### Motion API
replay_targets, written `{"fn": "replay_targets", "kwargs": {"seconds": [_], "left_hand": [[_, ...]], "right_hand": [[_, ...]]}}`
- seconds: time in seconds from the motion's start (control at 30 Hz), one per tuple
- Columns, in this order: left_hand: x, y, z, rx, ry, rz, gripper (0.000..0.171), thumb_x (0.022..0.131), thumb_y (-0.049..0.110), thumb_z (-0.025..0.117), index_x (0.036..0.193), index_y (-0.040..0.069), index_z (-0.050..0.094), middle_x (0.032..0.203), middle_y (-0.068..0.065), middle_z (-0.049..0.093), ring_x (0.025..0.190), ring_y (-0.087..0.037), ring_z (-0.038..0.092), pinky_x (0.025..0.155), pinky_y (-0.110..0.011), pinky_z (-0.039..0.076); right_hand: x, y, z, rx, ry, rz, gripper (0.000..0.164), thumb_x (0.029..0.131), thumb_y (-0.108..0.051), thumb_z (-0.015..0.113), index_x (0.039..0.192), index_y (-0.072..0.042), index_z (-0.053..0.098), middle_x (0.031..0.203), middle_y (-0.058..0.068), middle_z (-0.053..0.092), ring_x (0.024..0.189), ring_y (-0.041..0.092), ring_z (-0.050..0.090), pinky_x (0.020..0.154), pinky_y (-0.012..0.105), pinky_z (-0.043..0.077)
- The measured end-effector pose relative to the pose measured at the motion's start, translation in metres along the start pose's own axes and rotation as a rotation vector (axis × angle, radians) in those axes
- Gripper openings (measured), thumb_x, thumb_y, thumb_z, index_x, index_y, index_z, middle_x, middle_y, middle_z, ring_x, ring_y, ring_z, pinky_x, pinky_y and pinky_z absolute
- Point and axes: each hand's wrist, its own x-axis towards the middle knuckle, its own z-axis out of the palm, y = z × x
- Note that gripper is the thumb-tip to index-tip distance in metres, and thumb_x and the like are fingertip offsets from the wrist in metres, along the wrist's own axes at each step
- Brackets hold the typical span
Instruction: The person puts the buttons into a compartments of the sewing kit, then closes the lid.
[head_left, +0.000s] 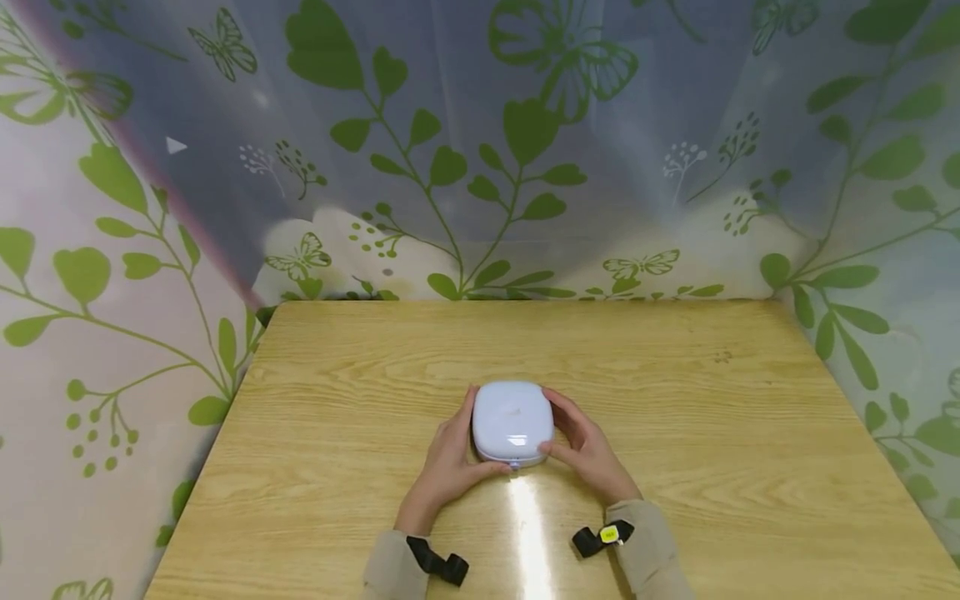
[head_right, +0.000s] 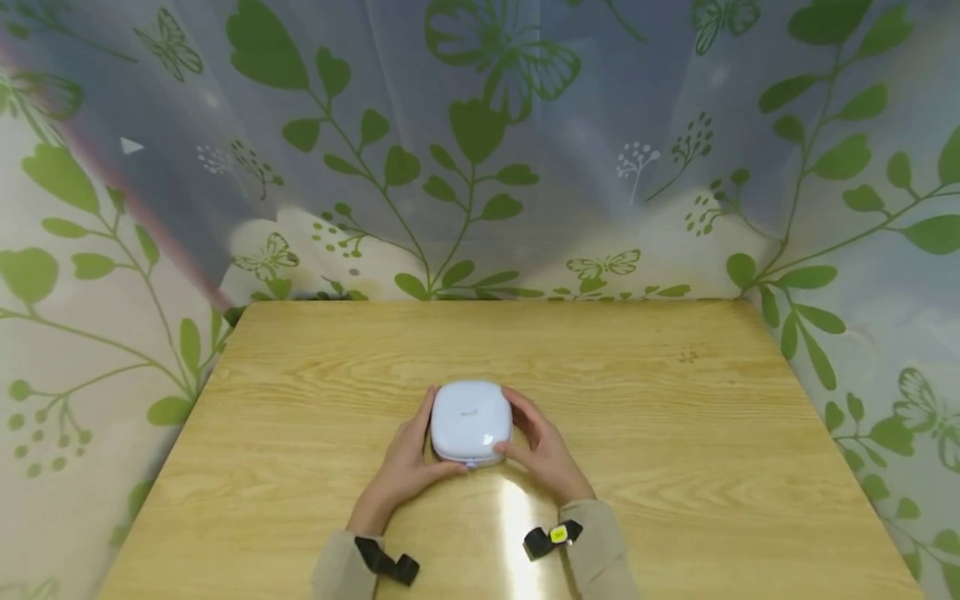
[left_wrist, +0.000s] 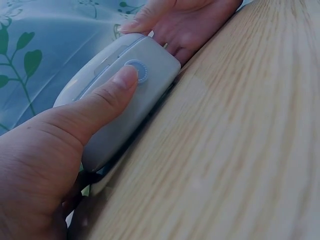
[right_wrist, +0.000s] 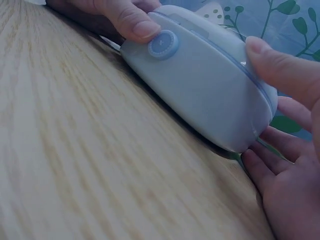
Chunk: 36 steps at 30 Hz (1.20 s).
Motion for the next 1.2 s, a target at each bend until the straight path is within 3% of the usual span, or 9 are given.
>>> {"fn": "replay_targets", "kwargs": {"seconds": [0.43, 0.7, 1.2], "left_hand": [[-0.003, -0.003, -0.004, -0.008, 0.009, -0.017, 0.127, 0.069, 0.053, 0.087, 0.160, 0.011, 0.009, 0.163, -0.009, 0.023, 0.143, -0.034, 0.031, 0.115, -0.056, 0.026], [-0.004, -0.005, -0.005, -0.005, 0.020, -0.017, 0.125, 0.070, 0.055, 0.086, 0.160, 0.010, 0.011, 0.163, -0.009, 0.023, 0.144, -0.033, 0.030, 0.115, -0.057, 0.026], [-0.003, -0.003, -0.005, -0.022, 0.023, -0.029, 0.117, 0.074, 0.053, 0.083, 0.160, 0.012, 0.015, 0.162, -0.008, 0.026, 0.144, -0.032, 0.030, 0.116, -0.055, 0.024]], "right_hand": [[0.006, -0.003, 0.007, 0.019, 0.021, 0.019, 0.070, 0.090, 0.003, 0.069, 0.151, 0.000, 0.036, 0.156, 0.019, 0.033, 0.142, 0.040, 0.030, 0.115, 0.029, 0.031], [0.006, -0.005, 0.011, 0.025, 0.082, 0.060, 0.059, 0.097, -0.001, 0.061, 0.151, -0.001, 0.037, 0.154, 0.021, 0.037, 0.140, 0.037, 0.037, 0.113, 0.027, 0.034], [0.007, -0.005, 0.012, 0.041, 0.137, 0.072, 0.052, 0.098, -0.004, 0.060, 0.146, 0.001, 0.042, 0.149, 0.023, 0.043, 0.138, 0.038, 0.038, 0.111, 0.027, 0.037]]}}
